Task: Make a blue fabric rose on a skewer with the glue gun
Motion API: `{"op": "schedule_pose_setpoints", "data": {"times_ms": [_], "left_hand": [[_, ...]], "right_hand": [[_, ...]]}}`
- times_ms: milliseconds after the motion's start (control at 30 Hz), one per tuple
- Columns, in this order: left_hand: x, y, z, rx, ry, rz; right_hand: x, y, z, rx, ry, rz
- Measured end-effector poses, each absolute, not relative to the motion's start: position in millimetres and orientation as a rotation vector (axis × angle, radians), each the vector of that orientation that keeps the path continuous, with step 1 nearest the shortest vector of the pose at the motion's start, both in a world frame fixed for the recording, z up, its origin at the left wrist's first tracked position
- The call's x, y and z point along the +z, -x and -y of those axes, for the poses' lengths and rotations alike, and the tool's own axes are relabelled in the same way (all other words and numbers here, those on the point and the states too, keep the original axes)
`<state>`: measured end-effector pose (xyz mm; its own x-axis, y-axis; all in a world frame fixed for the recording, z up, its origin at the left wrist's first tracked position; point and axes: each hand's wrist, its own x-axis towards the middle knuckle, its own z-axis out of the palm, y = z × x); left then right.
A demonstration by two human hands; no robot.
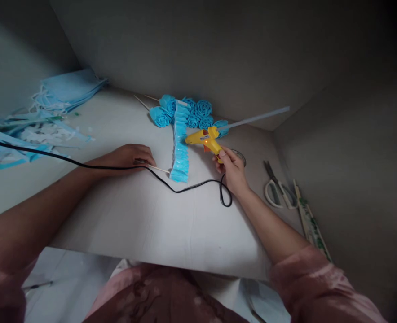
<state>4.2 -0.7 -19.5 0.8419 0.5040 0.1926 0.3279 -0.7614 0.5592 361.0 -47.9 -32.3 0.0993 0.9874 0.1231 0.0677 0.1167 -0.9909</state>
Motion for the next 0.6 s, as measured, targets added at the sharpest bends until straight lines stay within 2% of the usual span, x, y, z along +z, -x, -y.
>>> {"op": "schedule_pose_setpoints", "data": {"times_ms": [600], "left_hand": [[-21.9,-3.3,-0.6,0.475,-2.468,-0.595]], "right_hand": [[-35.3,-359.1,46.8,0.998,1.211,1.262]]}}
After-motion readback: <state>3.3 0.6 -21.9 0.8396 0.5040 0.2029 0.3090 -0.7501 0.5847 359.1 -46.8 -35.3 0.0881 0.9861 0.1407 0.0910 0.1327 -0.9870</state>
